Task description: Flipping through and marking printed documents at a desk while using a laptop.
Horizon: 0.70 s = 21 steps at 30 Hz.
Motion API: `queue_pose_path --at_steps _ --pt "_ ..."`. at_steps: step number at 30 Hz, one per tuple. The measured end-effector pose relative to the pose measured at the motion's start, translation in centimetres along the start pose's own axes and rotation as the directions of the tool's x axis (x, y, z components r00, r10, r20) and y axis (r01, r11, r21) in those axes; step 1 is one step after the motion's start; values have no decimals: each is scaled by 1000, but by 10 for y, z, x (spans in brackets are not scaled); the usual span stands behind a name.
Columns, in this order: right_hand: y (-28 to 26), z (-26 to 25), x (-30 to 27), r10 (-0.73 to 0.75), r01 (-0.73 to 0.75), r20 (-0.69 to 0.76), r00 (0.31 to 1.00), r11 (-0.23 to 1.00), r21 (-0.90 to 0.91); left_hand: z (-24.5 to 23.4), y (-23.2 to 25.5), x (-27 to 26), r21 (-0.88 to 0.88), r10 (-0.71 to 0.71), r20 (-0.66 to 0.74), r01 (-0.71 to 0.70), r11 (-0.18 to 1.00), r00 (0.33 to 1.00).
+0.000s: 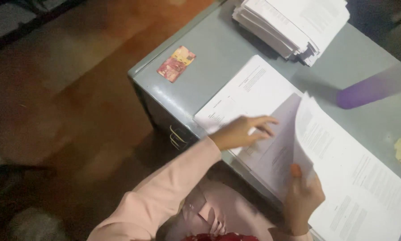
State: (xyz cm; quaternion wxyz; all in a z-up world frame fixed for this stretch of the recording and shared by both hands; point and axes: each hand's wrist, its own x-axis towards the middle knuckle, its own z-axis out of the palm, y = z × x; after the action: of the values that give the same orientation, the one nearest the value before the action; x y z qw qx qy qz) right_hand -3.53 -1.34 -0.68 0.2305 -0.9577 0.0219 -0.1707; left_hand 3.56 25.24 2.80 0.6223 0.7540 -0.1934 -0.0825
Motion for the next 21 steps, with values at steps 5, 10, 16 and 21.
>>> queue_pose_path --at_steps 5,10,16,21 --pt "-45 25 30 -280 280 -80 957 960 -14 -80 -87 -11 394 -180 -373 331 858 910" --pt "-108 131 47 -395 395 -65 916 864 313 -98 -144 -10 503 -341 -396 512 697 853" --pt "-165 142 47 -390 328 218 895 905 272 -104 -127 -16 464 -379 -350 510 724 856" --pt "-154 166 48 -483 476 57 874 874 103 -109 -101 -22 384 -338 -350 463 799 874"
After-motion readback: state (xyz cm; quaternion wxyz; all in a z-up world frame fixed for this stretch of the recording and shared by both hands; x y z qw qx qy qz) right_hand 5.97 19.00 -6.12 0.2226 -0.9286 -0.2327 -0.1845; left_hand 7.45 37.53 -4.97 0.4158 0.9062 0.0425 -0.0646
